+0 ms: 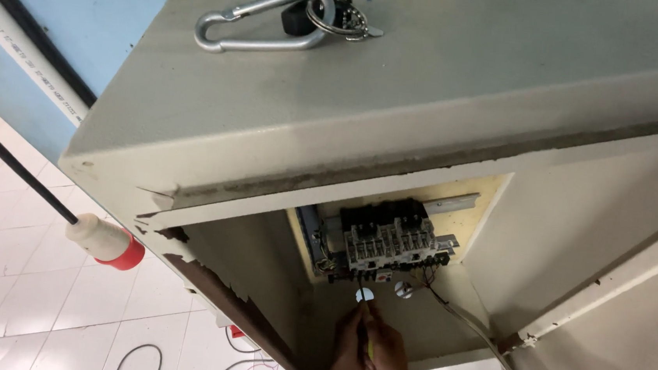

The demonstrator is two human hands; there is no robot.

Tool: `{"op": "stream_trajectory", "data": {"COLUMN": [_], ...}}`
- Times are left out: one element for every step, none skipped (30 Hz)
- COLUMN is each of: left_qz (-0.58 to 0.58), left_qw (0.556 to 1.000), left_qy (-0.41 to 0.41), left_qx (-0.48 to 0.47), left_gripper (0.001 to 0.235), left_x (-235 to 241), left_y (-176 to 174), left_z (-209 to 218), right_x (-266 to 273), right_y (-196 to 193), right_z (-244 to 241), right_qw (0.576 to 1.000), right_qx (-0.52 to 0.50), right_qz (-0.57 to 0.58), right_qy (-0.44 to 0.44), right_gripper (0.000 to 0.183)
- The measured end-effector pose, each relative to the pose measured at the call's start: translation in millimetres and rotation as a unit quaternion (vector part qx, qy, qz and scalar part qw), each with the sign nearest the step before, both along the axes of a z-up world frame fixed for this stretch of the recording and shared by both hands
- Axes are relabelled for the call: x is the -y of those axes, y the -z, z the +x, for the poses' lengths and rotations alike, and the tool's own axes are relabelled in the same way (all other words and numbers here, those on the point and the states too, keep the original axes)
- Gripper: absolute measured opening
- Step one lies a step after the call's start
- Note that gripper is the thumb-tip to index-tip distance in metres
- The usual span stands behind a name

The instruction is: The person uses a green-handled screwdriver to tighten screws on a contactor inside an open electrical panel. They work methodically across multiple terminals, occasionally adjusting their grip and repositioning the tool to reach different screws.

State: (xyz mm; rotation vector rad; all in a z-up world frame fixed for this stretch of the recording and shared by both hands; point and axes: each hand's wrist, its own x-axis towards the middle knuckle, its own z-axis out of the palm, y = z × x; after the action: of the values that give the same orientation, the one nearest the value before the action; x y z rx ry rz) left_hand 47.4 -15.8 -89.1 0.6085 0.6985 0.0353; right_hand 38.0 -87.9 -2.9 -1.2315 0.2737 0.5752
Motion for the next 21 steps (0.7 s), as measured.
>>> {"op": "stream_trajectory", "data": {"left_qz": [0.014,0.029,0.029,0.045,0.06,0.059,0.073,0.087,0.087,0.103,0.12,0.12,0.135,0.15,0.151,0.164,0.178,0.177,0.191,0.204,0.204], "left_qw": [1.0,1.0,1.0,0.999,0.998,0.998,0.997,0.996,0.996,0.995,0.993,0.993,0.991,0.988,0.988,0.986,0.984,0.984,0.981,0.978,0.979], "left_qy": [0.001,0.001,0.0,-0.002,-0.003,-0.005,-0.005,-0.005,-0.006,-0.005,-0.005,-0.006,-0.005,-0.004,-0.005,-0.004,-0.003,-0.004,-0.003,-0.002,-0.003], "left_qx": [-0.001,-0.002,-0.002,-0.002,-0.003,-0.006,-0.01,-0.014,-0.015,-0.015,-0.014,-0.014,-0.015,-0.017,-0.018,-0.02,-0.023,-0.023,-0.026,-0.028,-0.028], "left_gripper": [0.042,0.042,0.042,0.041,0.041,0.041,0.04,0.04,0.04,0.04,0.039,0.039,0.039,0.038,0.038,0.038,0.038,0.038,0.037,0.037,0.037], "left_x": [1.4,1.0,0.9,0.1,-0.8,-1.2,-1.3,-2.0,-1.0,-1.9,-2.8,-3.8,-4.9,-5.8,-7.3,-7.7,-8.3,-8.3,-8.4,-8.5,-8.9], "left_y": [2.7,4.4,6.6,9.1,12.0,14.1,16.3,17.7,17.2,14.8,12.2,8.2,4.6,1.3,0.7,0.5,0.3,1.4,2.4,3.2,3.7], "left_z": [-4.1,-8.3,-13.5,-17.6,-21.5,-26.1,-30.8,-33.8,-34.6,-30.8,-27.1,-23.8,-20.3,-17.1,-17.2,-18.0,-18.7,-20.5,-22.3,-23.6,-25.3], "right_x": [-0.9,-3.4,-2.0,-1.3,-0.7,-2.8,-4.7,-7.1,-6.2,-7.2,-8.0,-9.1,-10.4,-11.4,-13.1,-13.8,-14.7,-15.0,-15.4,-15.8,-15.4], "right_y": [0.8,0.8,8.4,16.2,24.5,33.8,43.3,52.1,45.0,36.0,26.9,22.6,18.7,15.1,21.6,28.5,35.4,32.5,29.4,26.1,28.0], "right_z": [1.1,2.0,0.5,0.2,0.1,1.2,2.3,4.5,-0.8,-2.0,-3.4,-2.8,-2.0,-1.4,0.3,1.3,2.5,1.8,1.2,0.9,0.3], "right_qw": [0.992,0.967,0.967,0.958,0.947,0.947,0.97,0.985,0.985,0.981,0.976,0.976,0.969,0.959,0.959,0.966,0.973,0.973,0.973,0.974,0.974], "right_qx": [0.006,0.014,0.015,0.022,0.029,0.027,0.054,0.081,0.08,0.092,0.103,0.103,0.081,0.059,0.059,0.072,0.085,0.085,0.072,0.06,0.06], "right_qz": [-0.127,-0.25,-0.25,-0.279,-0.308,-0.309,-0.23,-0.15,-0.15,-0.168,-0.187,-0.186,-0.224,-0.261,-0.26,-0.231,-0.201,-0.202,-0.205,-0.208,-0.209], "right_qy": [-0.021,-0.04,-0.042,-0.062,-0.083,-0.085,-0.055,-0.021,-0.022,-0.034,-0.045,-0.046,-0.071,-0.096,-0.096,-0.087,-0.077,-0.078,-0.072,-0.066,-0.067], "right_gripper": [0.04,0.059,0.059,0.059,0.06,0.06,0.053,0.047,0.047,0.044,0.043,0.043,0.048,0.054,0.054,0.054,0.053,0.053,0.05,0.048,0.048]}}
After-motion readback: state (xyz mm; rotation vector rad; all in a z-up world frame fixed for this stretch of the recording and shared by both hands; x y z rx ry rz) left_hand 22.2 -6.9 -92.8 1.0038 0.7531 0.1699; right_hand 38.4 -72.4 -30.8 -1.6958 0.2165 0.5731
